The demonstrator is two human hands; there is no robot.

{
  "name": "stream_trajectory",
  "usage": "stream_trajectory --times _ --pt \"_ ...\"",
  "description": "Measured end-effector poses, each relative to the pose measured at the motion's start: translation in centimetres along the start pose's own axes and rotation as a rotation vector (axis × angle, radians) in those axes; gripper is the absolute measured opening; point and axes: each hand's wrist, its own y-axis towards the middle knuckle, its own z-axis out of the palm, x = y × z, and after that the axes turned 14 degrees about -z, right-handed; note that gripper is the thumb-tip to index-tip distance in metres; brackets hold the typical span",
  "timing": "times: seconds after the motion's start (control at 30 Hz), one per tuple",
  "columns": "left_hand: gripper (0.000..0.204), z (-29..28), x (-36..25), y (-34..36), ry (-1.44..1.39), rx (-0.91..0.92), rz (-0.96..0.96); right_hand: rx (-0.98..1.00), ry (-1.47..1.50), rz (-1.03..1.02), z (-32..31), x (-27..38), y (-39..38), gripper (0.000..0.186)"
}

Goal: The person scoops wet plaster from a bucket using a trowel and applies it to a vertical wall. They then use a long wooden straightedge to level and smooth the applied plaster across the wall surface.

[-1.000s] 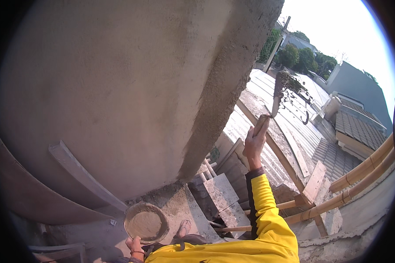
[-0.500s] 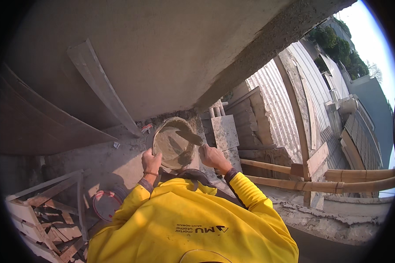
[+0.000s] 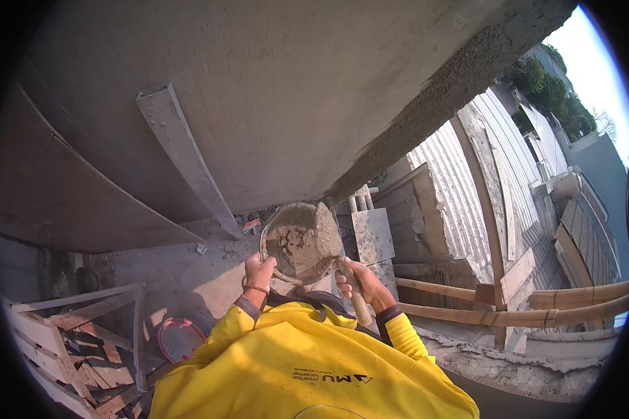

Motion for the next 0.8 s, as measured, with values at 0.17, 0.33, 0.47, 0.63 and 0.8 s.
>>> stream_trajectory --times 0.17,0.33,0.47,0.63,0.8 --pt "0.041 -0.6 1.4 1.3 -0.263 -0.011 -0.099 -0.023 0.202 -0.656 2.0 8.0 -6.4 0.048" --pt "0.055 -3.5 4.3 5.2 -0.198 -0.214 -0.121 -0.442 0.031 -1.601 2.3 18.8 -11.6 0.068" --pt "0.074 -6.0 6.8 6.6 -0.109 -0.349 0.042 -0.943 -0.146 -2.126 -1.3 29.0 -12.2 0.066" --pt "0.076 -7.5 7.5 6.8 -0.231 -0.469 -0.171 -1.712 -0.553 -2.212 -6.1 40.5 -7.2 0.072" --pt "0.077 -5.8 6.0 5.2 -0.291 -0.488 -0.05 -0.477 -1.548 -0.698 -10.1 27.3 -2.9 0.063"
